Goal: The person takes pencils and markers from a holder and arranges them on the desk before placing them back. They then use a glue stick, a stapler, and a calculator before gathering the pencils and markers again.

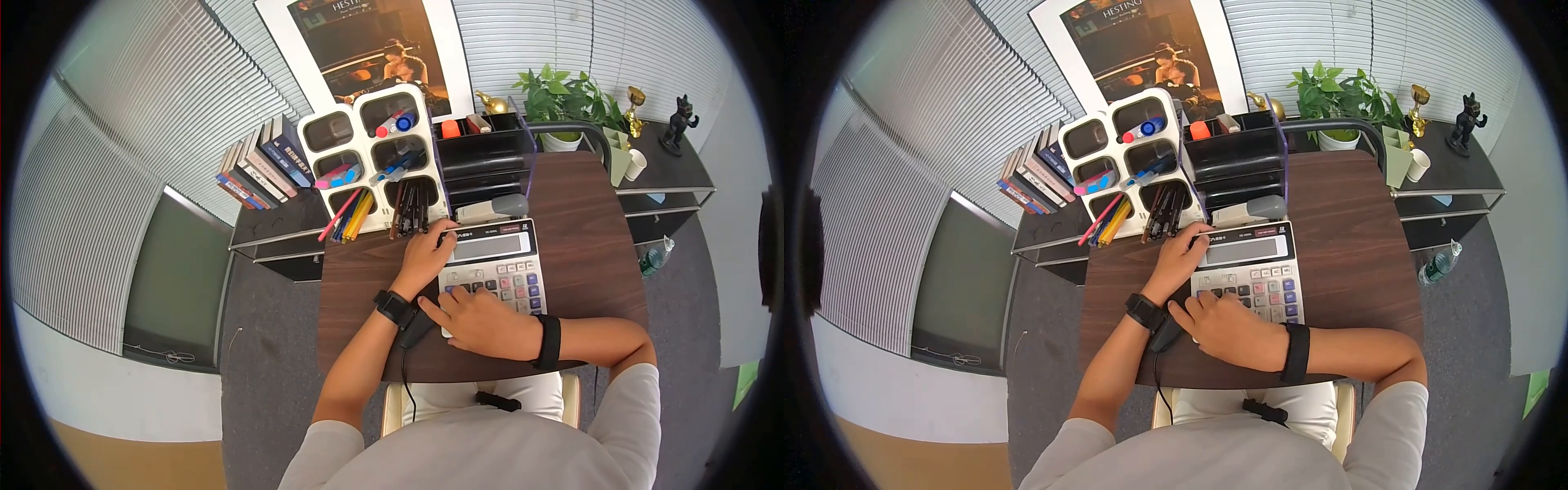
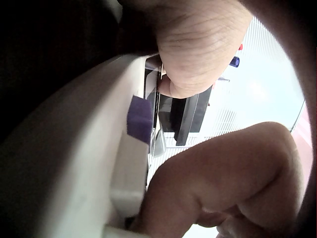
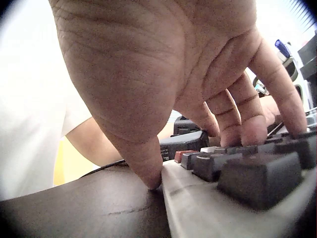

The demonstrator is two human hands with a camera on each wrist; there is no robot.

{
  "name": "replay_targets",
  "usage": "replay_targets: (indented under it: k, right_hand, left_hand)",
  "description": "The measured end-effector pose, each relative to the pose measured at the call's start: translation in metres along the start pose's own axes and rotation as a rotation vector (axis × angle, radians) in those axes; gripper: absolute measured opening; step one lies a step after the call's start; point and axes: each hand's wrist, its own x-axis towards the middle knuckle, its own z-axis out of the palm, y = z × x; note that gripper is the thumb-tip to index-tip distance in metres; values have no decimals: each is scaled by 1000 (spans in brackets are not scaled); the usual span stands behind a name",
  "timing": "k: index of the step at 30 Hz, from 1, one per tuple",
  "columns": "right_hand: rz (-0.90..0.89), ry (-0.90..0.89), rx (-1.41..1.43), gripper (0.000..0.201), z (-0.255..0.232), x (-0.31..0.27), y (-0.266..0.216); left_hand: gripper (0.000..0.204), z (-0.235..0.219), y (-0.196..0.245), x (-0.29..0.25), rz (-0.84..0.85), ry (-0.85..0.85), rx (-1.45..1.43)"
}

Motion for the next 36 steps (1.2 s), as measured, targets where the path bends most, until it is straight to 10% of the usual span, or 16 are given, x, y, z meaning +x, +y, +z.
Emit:
replay_targets:
  k: [36]
  right_hand:
    - [20,-79,45,50,4,0,1]
  left_hand:
    - [22,2,1,-1,21,32,-22]
